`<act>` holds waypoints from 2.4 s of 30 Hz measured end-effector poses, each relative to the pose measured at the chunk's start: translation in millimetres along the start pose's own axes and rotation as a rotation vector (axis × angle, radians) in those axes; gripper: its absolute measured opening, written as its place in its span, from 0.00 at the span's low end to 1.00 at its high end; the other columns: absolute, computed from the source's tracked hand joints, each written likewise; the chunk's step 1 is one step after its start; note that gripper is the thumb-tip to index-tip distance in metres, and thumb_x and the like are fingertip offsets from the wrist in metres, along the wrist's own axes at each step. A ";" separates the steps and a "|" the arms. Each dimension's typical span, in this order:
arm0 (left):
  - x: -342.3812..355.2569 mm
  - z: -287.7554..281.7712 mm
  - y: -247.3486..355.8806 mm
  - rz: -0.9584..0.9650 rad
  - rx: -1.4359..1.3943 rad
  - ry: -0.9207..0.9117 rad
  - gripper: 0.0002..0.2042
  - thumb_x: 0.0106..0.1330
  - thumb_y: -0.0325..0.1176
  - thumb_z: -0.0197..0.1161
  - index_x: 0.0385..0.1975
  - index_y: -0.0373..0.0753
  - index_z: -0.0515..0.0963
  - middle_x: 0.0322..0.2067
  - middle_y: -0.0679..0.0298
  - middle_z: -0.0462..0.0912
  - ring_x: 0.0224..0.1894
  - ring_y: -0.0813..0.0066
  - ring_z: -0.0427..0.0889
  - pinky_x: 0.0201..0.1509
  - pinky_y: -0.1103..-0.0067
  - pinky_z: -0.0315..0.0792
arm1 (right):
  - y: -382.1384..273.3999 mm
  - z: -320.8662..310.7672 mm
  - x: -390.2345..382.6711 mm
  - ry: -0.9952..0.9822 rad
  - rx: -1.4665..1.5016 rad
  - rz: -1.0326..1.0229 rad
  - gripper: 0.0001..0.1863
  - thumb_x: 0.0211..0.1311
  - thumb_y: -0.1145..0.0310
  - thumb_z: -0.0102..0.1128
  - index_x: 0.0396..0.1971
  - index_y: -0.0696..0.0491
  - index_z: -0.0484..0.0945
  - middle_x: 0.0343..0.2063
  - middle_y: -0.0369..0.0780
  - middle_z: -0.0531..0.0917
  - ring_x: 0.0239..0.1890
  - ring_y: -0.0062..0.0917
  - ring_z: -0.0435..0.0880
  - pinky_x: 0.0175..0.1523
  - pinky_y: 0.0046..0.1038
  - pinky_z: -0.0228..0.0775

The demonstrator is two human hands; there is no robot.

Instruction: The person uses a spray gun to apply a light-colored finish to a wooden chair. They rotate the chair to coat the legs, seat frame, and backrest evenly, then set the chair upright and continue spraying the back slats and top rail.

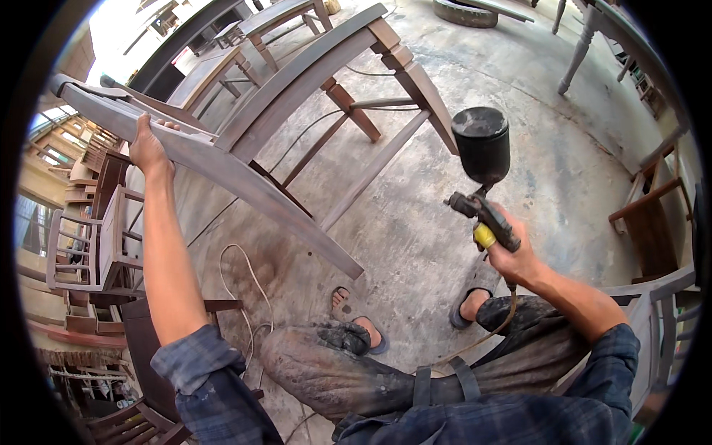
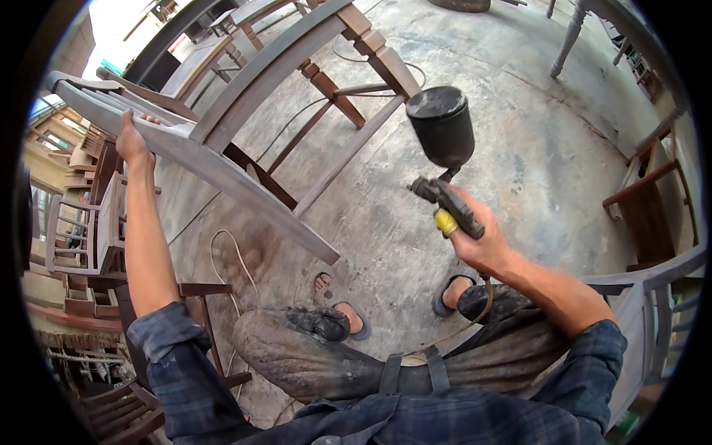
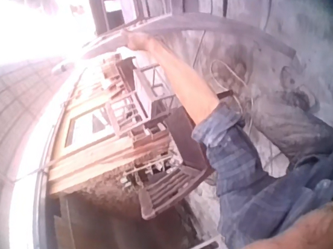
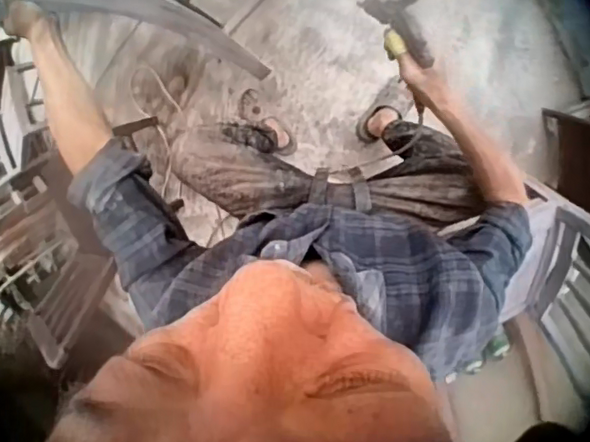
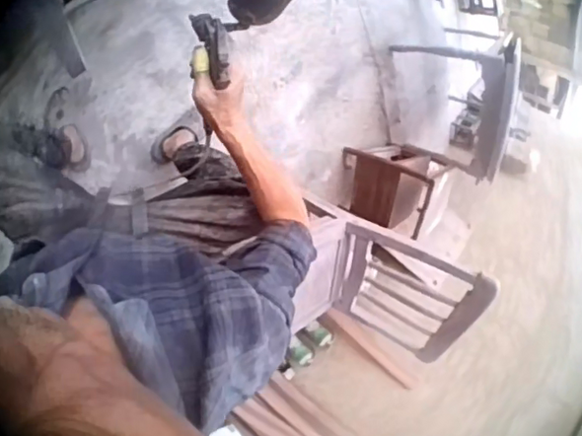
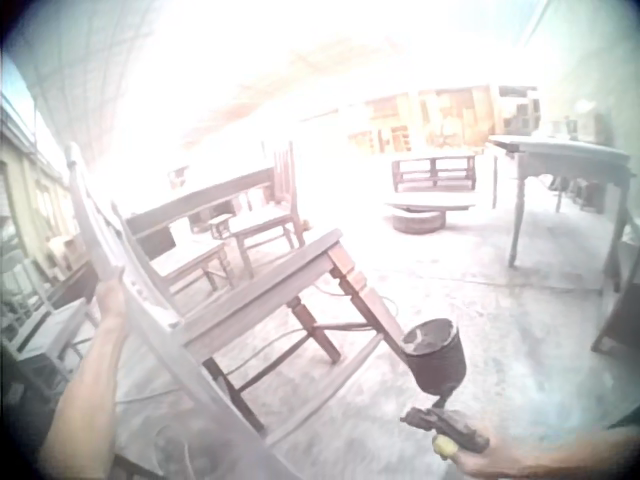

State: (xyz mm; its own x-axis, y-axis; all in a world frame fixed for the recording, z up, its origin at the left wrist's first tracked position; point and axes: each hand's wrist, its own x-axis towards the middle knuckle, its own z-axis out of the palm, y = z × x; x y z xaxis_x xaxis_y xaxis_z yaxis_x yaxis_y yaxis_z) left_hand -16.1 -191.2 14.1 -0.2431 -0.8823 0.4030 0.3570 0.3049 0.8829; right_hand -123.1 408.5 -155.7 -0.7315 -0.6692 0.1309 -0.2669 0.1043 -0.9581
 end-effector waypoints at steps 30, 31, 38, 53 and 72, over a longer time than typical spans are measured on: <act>-2.0 -0.8 0.6 -0.048 -0.029 -0.006 0.17 0.68 0.36 0.65 0.42 0.25 0.73 0.30 0.55 0.77 0.27 0.64 0.82 0.33 0.67 0.83 | 8.8 -32.3 23.9 0.107 0.014 0.003 0.22 0.70 0.73 0.58 0.62 0.57 0.73 0.29 0.31 0.78 0.30 0.13 0.75 0.37 0.22 0.70; -1.2 -1.9 0.9 -0.055 -0.032 -0.002 0.17 0.68 0.36 0.65 0.42 0.25 0.72 0.30 0.55 0.77 0.27 0.64 0.82 0.32 0.67 0.83 | 10.8 -36.3 28.0 0.124 -0.011 -0.009 0.21 0.70 0.73 0.58 0.62 0.57 0.73 0.29 0.31 0.77 0.30 0.14 0.75 0.37 0.22 0.70; 4.9 -11.9 -0.2 -0.081 -0.068 -0.045 0.16 0.68 0.36 0.64 0.41 0.26 0.72 0.30 0.55 0.77 0.27 0.63 0.82 0.32 0.67 0.83 | 11.7 -37.6 50.6 0.282 -0.051 -0.062 0.20 0.71 0.71 0.59 0.60 0.58 0.73 0.26 0.31 0.77 0.28 0.14 0.75 0.35 0.21 0.69; -22.2 6.9 12.0 -0.003 -0.036 0.012 0.15 0.65 0.32 0.66 0.40 0.25 0.72 0.31 0.53 0.78 0.25 0.62 0.82 0.30 0.66 0.83 | -33.8 35.0 -22.3 -0.196 0.015 0.008 0.25 0.68 0.72 0.62 0.64 0.61 0.71 0.33 0.40 0.82 0.34 0.18 0.79 0.41 0.24 0.74; -67.4 14.1 22.3 0.063 -0.016 0.010 0.12 0.67 0.33 0.65 0.35 0.28 0.75 0.26 0.58 0.79 0.24 0.67 0.82 0.28 0.70 0.82 | -37.2 -30.2 32.8 0.066 -0.088 0.071 0.19 0.69 0.72 0.59 0.58 0.56 0.76 0.26 0.31 0.77 0.28 0.13 0.73 0.34 0.22 0.67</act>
State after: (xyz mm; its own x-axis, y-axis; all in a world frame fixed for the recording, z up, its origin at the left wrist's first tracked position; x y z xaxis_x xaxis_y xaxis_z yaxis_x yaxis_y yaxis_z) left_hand -4.4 -119.8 10.0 -0.2104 -0.8654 0.4547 0.3861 0.3538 0.8519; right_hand -156.2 404.9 -108.1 -0.7897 -0.6079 0.0826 -0.2647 0.2161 -0.9398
